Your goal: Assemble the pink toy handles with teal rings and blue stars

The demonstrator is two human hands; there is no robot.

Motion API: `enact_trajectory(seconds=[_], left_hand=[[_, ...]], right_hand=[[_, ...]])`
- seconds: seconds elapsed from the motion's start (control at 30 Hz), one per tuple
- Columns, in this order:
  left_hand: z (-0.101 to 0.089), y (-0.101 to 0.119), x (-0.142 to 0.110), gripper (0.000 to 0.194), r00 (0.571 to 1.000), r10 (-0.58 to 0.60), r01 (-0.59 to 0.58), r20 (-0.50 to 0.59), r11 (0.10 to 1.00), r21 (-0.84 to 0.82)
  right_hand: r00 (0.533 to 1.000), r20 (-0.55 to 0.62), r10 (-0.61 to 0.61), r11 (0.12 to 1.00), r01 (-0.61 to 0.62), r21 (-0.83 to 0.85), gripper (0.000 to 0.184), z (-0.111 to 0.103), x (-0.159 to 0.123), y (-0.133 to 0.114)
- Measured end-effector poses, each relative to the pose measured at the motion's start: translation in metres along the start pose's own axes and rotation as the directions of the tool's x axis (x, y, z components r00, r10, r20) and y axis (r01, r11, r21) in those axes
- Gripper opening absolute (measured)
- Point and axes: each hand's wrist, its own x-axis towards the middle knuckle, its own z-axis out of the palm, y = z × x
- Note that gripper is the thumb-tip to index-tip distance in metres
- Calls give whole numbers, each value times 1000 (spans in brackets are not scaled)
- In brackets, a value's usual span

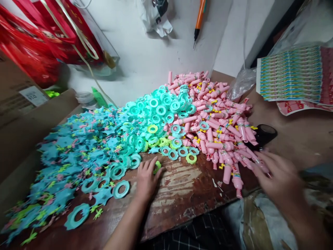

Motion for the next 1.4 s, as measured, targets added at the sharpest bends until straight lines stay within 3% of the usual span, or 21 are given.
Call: enact_trajectory(seconds=[0.07, 0.13, 0.17, 0.23, 0.3, 0.37, 0.47, 0.53, 0.67, 0.77, 0.83, 0.87, 0.93, 1.0, 1.03, 1.1, 1.17, 1.2, 1.23, 1.27, 1.4], left_hand=[[-6, 6, -2, 46, 997, -69, 65, -30, 991, -114], [-15, 14, -6, 44, 969, -242, 212, -47, 917, -339], [-18, 19, -9, 44, 933, -360, 306, -15, 814, -493], [-24, 30, -14, 45, 816, -556, 442, 156, 428, -788], [-26, 39, -18, 42, 711, -591, 444, 381, -43, -895], [-27, 44, -20, 35, 642, -551, 385, 533, -370, -846], [-28, 46, -17, 27, 581, -538, 274, 610, -577, -769], [-32, 45, -12, 30, 581, -556, 192, 595, -616, -764], [-41, 43, -6, 40, 597, -628, 174, 500, -507, -844], [-40, 50, -13, 51, 673, -598, 299, 435, -318, -900], [-37, 59, -23, 54, 730, -509, 373, 456, -261, -890], [-36, 64, -28, 53, 751, -465, 395, 468, -251, -884], [-37, 71, -36, 54, 786, -390, 418, 480, -236, -877], [-41, 72, -38, 58, 799, -323, 473, 507, -181, -862], [-44, 68, -37, 58, 801, -323, 496, 504, -112, -861], [-54, 50, -29, 50, 811, -445, 490, 380, 164, -856], [-67, 20, -15, 41, 814, -580, 455, 17, 620, -639], [-74, 2, -7, 39, 809, -556, 456, -193, 799, -391], [-82, -17, 1, 42, 817, -485, 484, -313, 871, -89], [-90, -36, 9, 48, 816, -467, 500, -341, 866, 10], [-119, -93, 39, 61, 853, -450, 496, -265, 857, 139]], right_hand=[[991, 85, -105, 992, 110, -61, 39, 33, 31, -21], [968, 162, -191, 979, 200, -39, 36, 59, 62, -47], [960, 172, -219, 974, 225, -15, 30, 66, 75, -59], [959, 156, -237, 971, 240, -1, 19, 63, 90, -83], [976, 57, -212, 977, 209, 46, 16, 41, 90, -109], [983, -99, -154, 950, 175, 259, 18, 16, 76, -140], [983, -119, -137, 685, 181, 705, 16, -2, 34, -185], [966, 74, -248, 601, 94, 794, 25, 7, 2, -207], [774, 456, -439, 574, -149, 805, 45, 41, -44, -225], [723, 594, -353, 559, -346, 753, 46, 47, -52, -228], [700, 656, -282, 477, -491, 729, 48, 42, -47, -230], [644, 715, -273, 395, -603, 693, 50, 38, -44, -231], [412, 840, -353, 155, -860, 486, 58, 33, -37, -233], [175, 826, -536, -66, -984, 166, 66, 33, -33, -236], [121, 780, -614, -137, -989, 46, 68, 34, -32, -238], [117, 721, -683, -215, -976, -45, 67, 37, -33, -240], [126, 739, -662, -216, -976, -28, 63, 41, -36, -240], [127, 762, -635, -199, -980, -3, 61, 42, -37, -240], [128, 785, -607, -177, -984, 24, 60, 43, -39, -239], [133, 803, -581, -158, -986, 49, 59, 44, -41, -238], [164, 834, -527, -116, -986, 120, 58, 46, -47, -235]])
